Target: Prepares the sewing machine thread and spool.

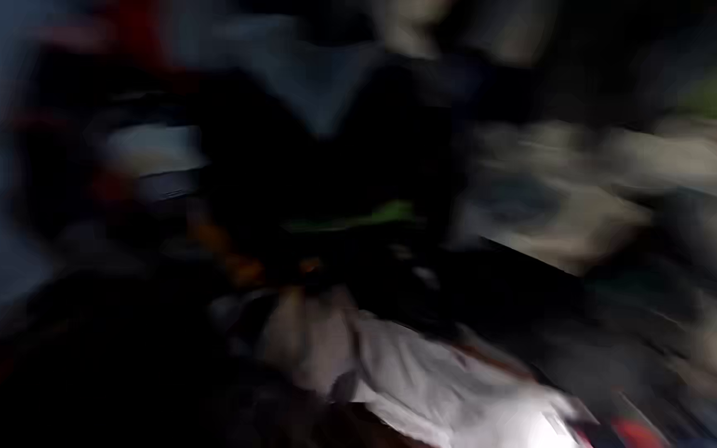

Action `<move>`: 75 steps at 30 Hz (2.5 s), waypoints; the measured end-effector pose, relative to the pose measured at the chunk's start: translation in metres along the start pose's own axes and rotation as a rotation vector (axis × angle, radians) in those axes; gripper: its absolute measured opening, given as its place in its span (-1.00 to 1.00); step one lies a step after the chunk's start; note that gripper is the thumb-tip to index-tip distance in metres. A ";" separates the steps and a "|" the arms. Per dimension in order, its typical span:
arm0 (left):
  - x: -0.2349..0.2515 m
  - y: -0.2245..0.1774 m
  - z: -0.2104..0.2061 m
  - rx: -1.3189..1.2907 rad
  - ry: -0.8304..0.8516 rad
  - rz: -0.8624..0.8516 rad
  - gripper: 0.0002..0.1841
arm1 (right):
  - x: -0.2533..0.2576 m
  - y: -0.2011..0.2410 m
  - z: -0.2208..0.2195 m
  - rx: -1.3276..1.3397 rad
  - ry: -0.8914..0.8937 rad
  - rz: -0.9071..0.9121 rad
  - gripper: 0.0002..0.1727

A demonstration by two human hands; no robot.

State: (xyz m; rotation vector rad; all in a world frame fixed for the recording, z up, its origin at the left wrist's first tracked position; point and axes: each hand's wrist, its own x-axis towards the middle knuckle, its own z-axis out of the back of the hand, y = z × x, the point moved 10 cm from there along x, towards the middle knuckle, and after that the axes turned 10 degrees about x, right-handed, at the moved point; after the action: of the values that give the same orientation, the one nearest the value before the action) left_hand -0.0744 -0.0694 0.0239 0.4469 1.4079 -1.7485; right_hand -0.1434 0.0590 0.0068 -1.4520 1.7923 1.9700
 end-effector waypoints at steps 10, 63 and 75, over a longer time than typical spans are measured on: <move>0.014 0.305 0.148 -0.721 -0.871 0.229 -0.43 | 0.150 0.012 -0.227 -0.495 0.745 -0.079 -0.27; 0.001 0.430 0.504 -1.274 -1.549 1.187 -0.61 | 0.238 -0.108 -1.016 -1.003 2.014 0.477 -0.64; 0.002 0.422 0.505 -1.506 -1.520 1.283 -0.57 | 0.220 -0.106 -0.958 -1.300 2.272 0.391 -0.69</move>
State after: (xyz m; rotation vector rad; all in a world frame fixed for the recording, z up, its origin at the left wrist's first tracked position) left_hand 0.3600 -0.5508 -0.0876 -0.6404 0.5190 0.4117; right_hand 0.3383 -0.8010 -0.0726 1.2838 0.1095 -0.1067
